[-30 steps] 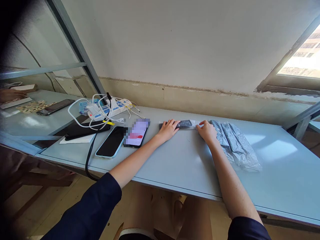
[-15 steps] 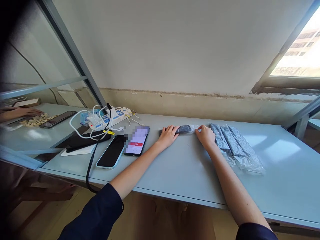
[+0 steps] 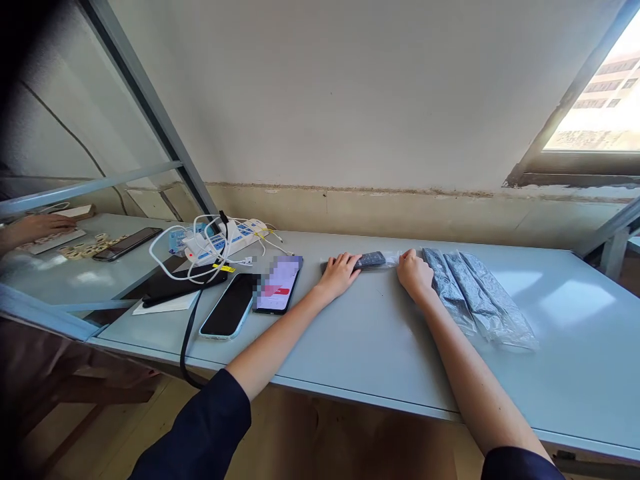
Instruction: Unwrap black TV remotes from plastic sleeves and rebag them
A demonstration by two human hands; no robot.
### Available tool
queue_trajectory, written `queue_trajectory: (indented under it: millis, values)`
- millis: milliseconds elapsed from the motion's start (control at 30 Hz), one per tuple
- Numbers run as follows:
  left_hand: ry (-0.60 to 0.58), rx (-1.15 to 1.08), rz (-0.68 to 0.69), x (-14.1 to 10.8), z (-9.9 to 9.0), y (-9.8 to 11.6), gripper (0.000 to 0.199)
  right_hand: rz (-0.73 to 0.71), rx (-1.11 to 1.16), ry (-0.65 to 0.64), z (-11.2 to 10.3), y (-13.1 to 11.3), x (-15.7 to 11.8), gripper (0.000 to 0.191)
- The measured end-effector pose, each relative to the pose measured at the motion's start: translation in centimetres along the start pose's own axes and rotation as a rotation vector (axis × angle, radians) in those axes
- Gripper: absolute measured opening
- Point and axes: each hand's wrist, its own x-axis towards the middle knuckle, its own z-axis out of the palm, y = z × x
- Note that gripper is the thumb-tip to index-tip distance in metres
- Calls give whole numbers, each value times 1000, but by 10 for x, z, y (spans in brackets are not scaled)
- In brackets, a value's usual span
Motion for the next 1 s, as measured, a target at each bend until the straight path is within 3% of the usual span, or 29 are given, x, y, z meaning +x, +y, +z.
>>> queue_trajectory:
  millis: [300, 433, 600, 800, 1000]
  values:
    - [-13, 6, 3, 0, 0, 0, 38, -43, -65, -14, -1, -3, -3, 41]
    - [13, 10, 2, 2, 3, 0, 36, -34, 14, -10, -1, -2, -1, 37]
    - [40, -9, 13, 2, 4, -1, 36, 106, 458, -47, 0, 8, 12, 24]
    - [53, 1, 2, 1, 2, 0, 37, 133, 791, -108, 0, 5, 12, 31]
    - [61, 11, 7, 1, 3, 1, 39, 301, 1211, -216, 1, 9, 17, 17]
